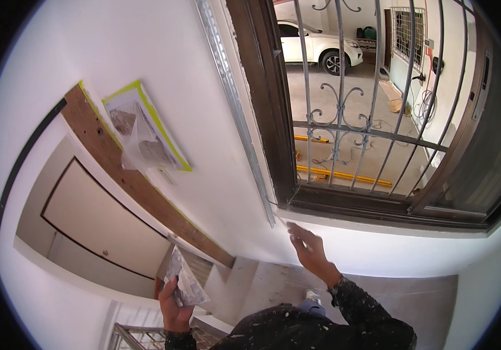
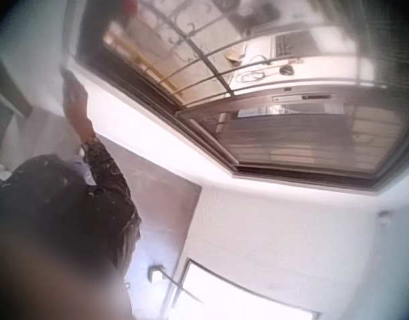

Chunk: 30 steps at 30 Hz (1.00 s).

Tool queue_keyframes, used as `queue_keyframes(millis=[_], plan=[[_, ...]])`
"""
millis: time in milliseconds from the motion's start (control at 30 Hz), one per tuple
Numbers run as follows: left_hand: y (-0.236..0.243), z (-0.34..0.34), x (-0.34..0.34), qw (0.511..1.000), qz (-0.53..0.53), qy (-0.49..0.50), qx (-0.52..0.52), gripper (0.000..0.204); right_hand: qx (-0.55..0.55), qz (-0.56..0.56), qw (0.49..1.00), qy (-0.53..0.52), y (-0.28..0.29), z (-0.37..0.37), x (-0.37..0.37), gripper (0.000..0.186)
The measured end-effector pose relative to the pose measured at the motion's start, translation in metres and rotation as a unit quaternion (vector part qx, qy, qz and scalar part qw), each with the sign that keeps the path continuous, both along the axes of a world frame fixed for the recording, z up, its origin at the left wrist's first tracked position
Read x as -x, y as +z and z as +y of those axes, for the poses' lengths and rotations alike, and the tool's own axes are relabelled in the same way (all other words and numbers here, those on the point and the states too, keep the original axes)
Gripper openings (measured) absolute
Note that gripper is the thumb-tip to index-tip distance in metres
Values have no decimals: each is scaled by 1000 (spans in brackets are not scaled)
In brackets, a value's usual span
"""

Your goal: The person applies white wall compound to the vertical edge of a window frame using a putty knife. They repeatedly scoop compound from a hawk and smooth it along the frame, working from lower to higher sections. The person briefly handles a thin wire or cable near the frame before resuming application.

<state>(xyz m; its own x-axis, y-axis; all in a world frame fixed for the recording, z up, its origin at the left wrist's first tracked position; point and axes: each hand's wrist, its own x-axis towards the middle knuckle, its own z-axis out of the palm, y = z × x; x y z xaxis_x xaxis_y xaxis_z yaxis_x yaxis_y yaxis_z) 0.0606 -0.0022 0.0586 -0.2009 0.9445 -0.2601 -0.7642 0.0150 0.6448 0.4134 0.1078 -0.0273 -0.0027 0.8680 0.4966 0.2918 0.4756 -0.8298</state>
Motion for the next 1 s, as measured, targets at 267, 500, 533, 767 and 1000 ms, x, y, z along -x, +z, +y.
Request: queue_keyframes(millis=[267, 500, 533, 767, 1000], plan=[[-11, 19, -41, 996, -62, -36, -48, 40, -153, 24, 988, 20, 165, 90, -20, 30], [-1, 14, -37, 998, -32, -38, -27, 31, -331, -11, 942, -45, 378, 143, -20, 31], [-1, 14, -34, 999, -42, -27, -18, 32, -400, -7, 915, -57, 410, 152, -15, 32], [-14, 14, -9, 999, -44, -2, -26, 33, -428, -91, 886, -154, 555, 180, 9, 38], [-11, 8, 8, 998, -51, 46, 16, 32, -482, -75, 855, -177, 589, 202, 19, 31]])
